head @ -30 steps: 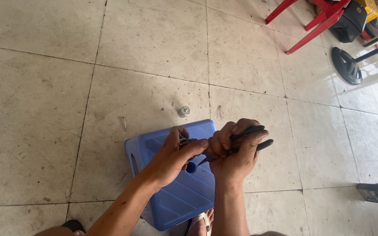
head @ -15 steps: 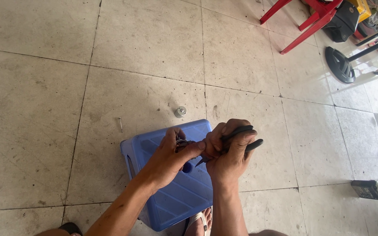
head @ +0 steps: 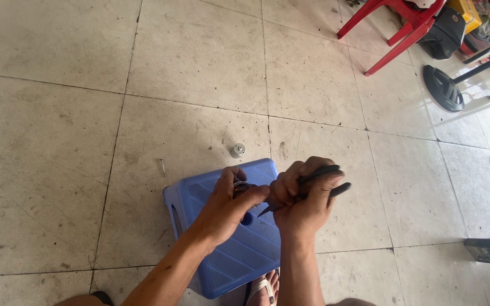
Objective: The person assembles a cylindrical motor component by hand, inserting a rotor into a casing and securing it with a screw. They then use pliers to tighten a nut on the motor shaft.
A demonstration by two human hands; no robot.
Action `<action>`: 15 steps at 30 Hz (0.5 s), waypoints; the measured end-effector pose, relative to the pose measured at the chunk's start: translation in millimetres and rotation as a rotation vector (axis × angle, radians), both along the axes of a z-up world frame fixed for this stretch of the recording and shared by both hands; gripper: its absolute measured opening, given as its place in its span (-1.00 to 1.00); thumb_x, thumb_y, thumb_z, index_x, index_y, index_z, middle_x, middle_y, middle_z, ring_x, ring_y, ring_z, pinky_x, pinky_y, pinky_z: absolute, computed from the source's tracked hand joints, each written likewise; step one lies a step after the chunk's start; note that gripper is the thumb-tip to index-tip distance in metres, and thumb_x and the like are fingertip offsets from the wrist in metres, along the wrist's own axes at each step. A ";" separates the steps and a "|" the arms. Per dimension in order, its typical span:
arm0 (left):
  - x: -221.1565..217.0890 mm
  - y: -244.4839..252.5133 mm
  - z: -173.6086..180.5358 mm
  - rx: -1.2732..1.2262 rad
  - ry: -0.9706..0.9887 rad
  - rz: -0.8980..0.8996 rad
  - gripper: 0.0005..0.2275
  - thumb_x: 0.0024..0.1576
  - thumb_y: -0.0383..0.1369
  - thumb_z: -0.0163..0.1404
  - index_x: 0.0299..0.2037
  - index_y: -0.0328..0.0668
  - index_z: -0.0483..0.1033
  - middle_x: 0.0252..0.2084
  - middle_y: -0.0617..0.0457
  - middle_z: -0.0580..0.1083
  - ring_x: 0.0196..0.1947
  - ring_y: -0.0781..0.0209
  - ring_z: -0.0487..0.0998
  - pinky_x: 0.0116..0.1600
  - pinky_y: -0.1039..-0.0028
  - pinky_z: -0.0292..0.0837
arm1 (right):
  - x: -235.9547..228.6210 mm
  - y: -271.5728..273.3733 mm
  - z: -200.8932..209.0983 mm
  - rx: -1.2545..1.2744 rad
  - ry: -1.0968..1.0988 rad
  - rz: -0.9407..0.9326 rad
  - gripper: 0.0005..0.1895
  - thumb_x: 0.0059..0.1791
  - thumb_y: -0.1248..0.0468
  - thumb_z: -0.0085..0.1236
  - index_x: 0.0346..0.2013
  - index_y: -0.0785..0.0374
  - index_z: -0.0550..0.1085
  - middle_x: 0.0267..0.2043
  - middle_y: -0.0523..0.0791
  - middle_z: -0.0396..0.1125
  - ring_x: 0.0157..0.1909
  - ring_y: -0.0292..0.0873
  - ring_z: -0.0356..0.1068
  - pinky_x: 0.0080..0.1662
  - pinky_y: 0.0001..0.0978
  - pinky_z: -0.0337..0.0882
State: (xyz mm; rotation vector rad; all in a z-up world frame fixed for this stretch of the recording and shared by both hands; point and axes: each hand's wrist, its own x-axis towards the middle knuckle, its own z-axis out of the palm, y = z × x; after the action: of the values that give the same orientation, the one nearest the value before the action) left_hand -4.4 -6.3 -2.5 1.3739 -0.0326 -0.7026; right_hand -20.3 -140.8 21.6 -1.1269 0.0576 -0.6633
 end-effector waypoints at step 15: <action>2.3 15.1 40.9 -0.010 0.182 -0.024 -0.39 -0.06 0.00 0.02 0.13 -0.15 0.21 -0.27 0.03 0.36 -0.57 0.31 0.37 -0.55 0.57 0.12 | -27.6 -20.6 57.2 -0.080 -0.011 0.189 -0.69 0.14 0.11 -0.07 0.05 0.26 0.28 -0.40 -0.16 0.14 -0.50 -0.34 0.10 -0.45 -0.53 0.12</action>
State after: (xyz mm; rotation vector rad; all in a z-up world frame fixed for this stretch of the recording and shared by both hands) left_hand -2.1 8.8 38.4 1.2971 0.0921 -0.8441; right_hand -47.9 -161.4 78.9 -1.1891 -0.0849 -0.5068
